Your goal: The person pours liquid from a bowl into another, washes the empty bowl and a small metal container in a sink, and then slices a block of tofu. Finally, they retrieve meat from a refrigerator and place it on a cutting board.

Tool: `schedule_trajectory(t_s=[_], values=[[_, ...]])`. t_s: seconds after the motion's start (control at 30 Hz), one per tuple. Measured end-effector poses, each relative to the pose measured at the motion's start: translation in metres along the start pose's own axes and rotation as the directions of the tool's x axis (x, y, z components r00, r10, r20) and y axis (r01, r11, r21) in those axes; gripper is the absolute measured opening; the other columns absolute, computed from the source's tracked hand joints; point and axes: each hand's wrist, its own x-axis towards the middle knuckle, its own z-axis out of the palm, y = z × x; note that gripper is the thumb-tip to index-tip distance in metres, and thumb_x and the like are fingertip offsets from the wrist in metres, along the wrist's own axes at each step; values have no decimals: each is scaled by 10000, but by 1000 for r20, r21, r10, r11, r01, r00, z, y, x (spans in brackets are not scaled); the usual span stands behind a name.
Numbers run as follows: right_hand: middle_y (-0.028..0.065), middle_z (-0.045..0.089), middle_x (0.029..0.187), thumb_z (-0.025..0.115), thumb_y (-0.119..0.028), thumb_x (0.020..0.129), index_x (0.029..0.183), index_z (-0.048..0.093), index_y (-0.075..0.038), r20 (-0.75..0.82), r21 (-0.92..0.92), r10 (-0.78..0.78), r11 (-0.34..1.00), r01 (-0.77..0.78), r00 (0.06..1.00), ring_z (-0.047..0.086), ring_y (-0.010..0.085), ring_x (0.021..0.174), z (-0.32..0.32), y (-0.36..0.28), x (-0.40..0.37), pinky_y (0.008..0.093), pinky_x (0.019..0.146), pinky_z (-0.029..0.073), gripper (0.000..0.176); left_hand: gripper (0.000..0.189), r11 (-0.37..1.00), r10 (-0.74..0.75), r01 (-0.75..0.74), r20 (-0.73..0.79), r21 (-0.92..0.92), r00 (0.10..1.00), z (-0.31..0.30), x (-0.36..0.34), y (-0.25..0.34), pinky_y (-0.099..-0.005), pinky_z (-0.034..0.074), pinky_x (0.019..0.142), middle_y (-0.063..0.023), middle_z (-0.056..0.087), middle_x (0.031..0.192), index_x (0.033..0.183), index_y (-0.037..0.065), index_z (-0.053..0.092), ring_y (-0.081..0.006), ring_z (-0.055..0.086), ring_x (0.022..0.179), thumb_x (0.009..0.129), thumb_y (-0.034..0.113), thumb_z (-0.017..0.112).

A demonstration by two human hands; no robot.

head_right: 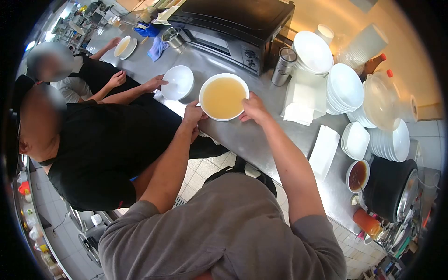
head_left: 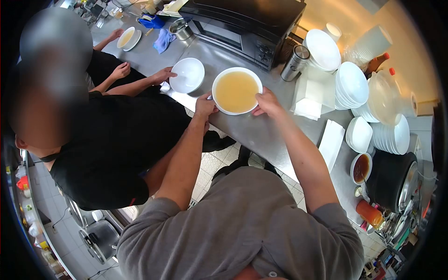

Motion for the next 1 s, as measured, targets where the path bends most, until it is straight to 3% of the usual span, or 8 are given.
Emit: schedule_trajectory(t_s=[0.2, 0.27, 0.3, 0.43, 0.53, 0.63, 0.8, 1.0], values=[[203, 679, 985, 431, -163, 966, 1371, 410, 28, -63, 16, -51, 999, 52, 997, 702, 246, 668, -26, -15, -51, 347, 564, 605, 448, 452, 1000, 7, -7, 36, 4, 999, -14, -3, -2, -290, 592, 607, -79, 678, 904, 1349, 71, 606, -161, 644, 694, 900, 70, 659], [204, 680, 980, 428, -155, 963, 1372, 408, 37, -103, 1, -37, 999, 38, 994, 703, 245, 667, -34, -24, -69, 343, 561, 606, 452, 396, 907, -180, 197, 81, -371, 980, -40, 5, -3, -381, 610, 667, -126, 646, 932, 1316, 12, 558, -255, 665, 763, 954, 167, 600], [205, 681, 975, 425, -147, 960, 1372, 406, 45, -139, -15, -22, 1000, 20, 990, 704, 244, 666, -37, -26, -78, 338, 557, 606, 456, 374, 884, -208, 174, -32, -434, 978, -50, 11, -1, -457, 609, 705, -172, 619, 959, 1272, -12, 514, -332, 671, 823, 994, 237, 518], [199, 684, 958, 423, -138, 951, 1372, 407, 57, -183, 2, -24, 1000, 25, 983, 705, 239, 658, -48, -23, -102, 333, 541, 606, 464, 377, 715, -291, 36, -250, -698, 923, -64, -5, 46, -470, 610, 714, -197, 609, 990, 1266, -33, 507, -340, 678, 825, 1003, 237, 490], [205, 686, 948, 427, -138, 946, 1366, 408, 84, -240, 10, -21, 1000, 24, 970, 705, 237, 643, -52, -18, -112, 328, 532, 607, 476, 371, 824, -100, 20, -110, -567, 989, -69, 14, 47, -427, 615, 643, -203, 638, 952, 1248, -60, 512, -312, 693, 740, 985, 201, 491], [217, 688, 941, 430, -141, 945, 1354, 411, 108, -254, 50, -71, 995, 86, 965, 709, 241, 644, -54, -17, -119, 324, 532, 610, 478, 301, 985, 170, -165, -188, 40, 967, -55, 18, 54, -323, 515, 389, -153, 674, 722, 1092, -107, 589, -230, 637, 470, 919, 119, 493], [221, 690, 946, 437, -147, 946, 1355, 412, 106, -258, 24, -116, 992, 126, 959, 719, 245, 671, -54, -28, -121, 313, 537, 612, 482, 247, 935, 301, -269, -118, 230, 946, -15, -35, 60, -354, 481, 378, -149, 628, 612, 930, -111, 625, -211, 610, 435, 871, 82, 482], [214, 690, 976, 437, -160, 955, 1343, 416, 95, -240, -84, -63, 995, 44, 969, 720, 227, 705, -48, -48, -108, 316, 585, 616, 464, 242, 936, 192, -176, -23, 304, 981, 11, -52, 37, -367, 490, 402, -139, 618, 599, 943, -103, 604, -217, 612, 432, 891, 104, 488]])
